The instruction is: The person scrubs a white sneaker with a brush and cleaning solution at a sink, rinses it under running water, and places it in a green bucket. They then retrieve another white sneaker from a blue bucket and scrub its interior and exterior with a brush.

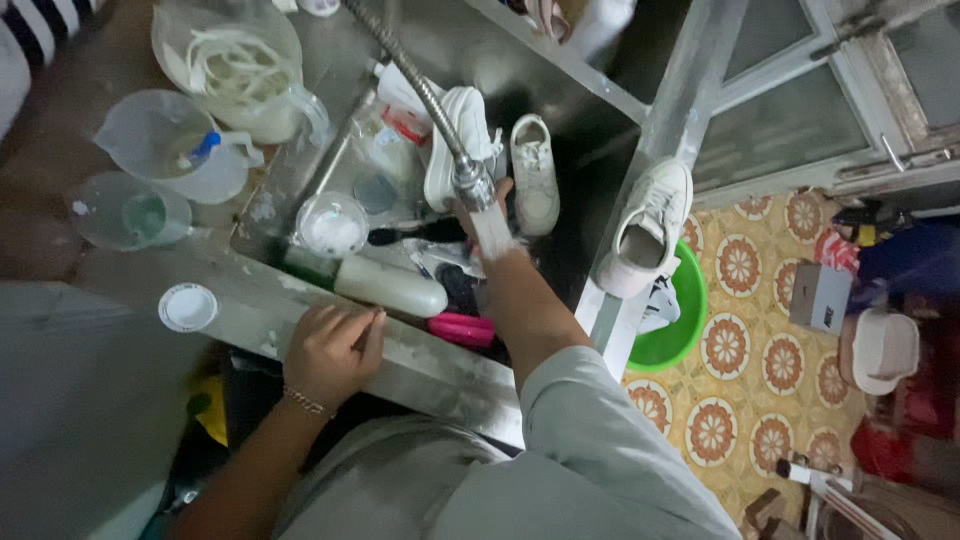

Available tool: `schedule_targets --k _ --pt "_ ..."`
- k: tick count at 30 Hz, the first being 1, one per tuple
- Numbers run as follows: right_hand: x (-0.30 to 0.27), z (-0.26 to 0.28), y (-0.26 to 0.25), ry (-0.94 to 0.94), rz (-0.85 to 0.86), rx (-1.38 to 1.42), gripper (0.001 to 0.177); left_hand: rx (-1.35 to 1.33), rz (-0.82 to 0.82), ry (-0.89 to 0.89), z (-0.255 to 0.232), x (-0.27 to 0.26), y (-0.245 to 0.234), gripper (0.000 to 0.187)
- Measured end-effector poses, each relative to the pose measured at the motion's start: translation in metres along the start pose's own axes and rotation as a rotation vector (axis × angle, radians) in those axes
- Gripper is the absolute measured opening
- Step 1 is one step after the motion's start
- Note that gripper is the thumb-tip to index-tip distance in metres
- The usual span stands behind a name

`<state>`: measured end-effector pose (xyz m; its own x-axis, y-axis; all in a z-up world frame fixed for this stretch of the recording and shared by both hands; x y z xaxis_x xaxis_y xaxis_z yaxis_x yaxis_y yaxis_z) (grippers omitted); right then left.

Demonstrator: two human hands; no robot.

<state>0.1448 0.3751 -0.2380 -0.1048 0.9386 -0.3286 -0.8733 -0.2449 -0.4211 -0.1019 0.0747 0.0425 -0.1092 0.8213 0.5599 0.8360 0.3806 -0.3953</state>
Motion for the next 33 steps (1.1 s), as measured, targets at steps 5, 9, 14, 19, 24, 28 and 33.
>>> schedule_targets --k 5,9,14,19,24,28,33 --pt "-0.04 0.024 -0.012 0.091 0.12 -0.324 0.083 0.094 0.092 -0.11 0.017 -0.008 0.012 0.014" --pt "-0.123 0.011 -0.052 0.172 0.187 -0.493 0.091 0.048 0.108 -0.245 0.021 -0.01 0.008 0.016" --pt "-0.258 0.167 -0.096 -0.979 0.241 -0.315 0.081 0.126 -0.029 -0.023 0.018 -0.027 0.0 0.043" --pt "-0.301 0.199 -0.14 -0.917 0.211 -0.459 0.049 -0.23 -0.14 -0.318 0.02 0.008 -0.023 0.076" --pt "-0.313 0.224 -0.16 -0.858 0.208 -0.531 0.022 -0.644 0.141 -0.681 0.013 0.039 -0.021 0.087" --pt "-0.304 0.225 -0.16 -0.904 0.2 -0.337 0.015 -0.617 0.051 -0.711 -0.006 0.041 -0.051 0.098" --pt "-0.285 0.164 -0.114 -0.76 0.147 0.192 0.062 -0.41 -0.023 -0.478 -0.074 0.029 -0.091 0.08"
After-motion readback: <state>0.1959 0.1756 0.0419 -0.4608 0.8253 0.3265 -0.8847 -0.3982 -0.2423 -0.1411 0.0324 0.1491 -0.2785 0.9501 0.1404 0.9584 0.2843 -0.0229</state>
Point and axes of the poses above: each hand's wrist, its own x-axis towards the middle knuckle, its own y-axis out of the palm, z = x × y, the point moved 9 cm from there along x, towards the middle knuckle, and after that the axes turned 13 degrees about -x, right-handed, at the moved point
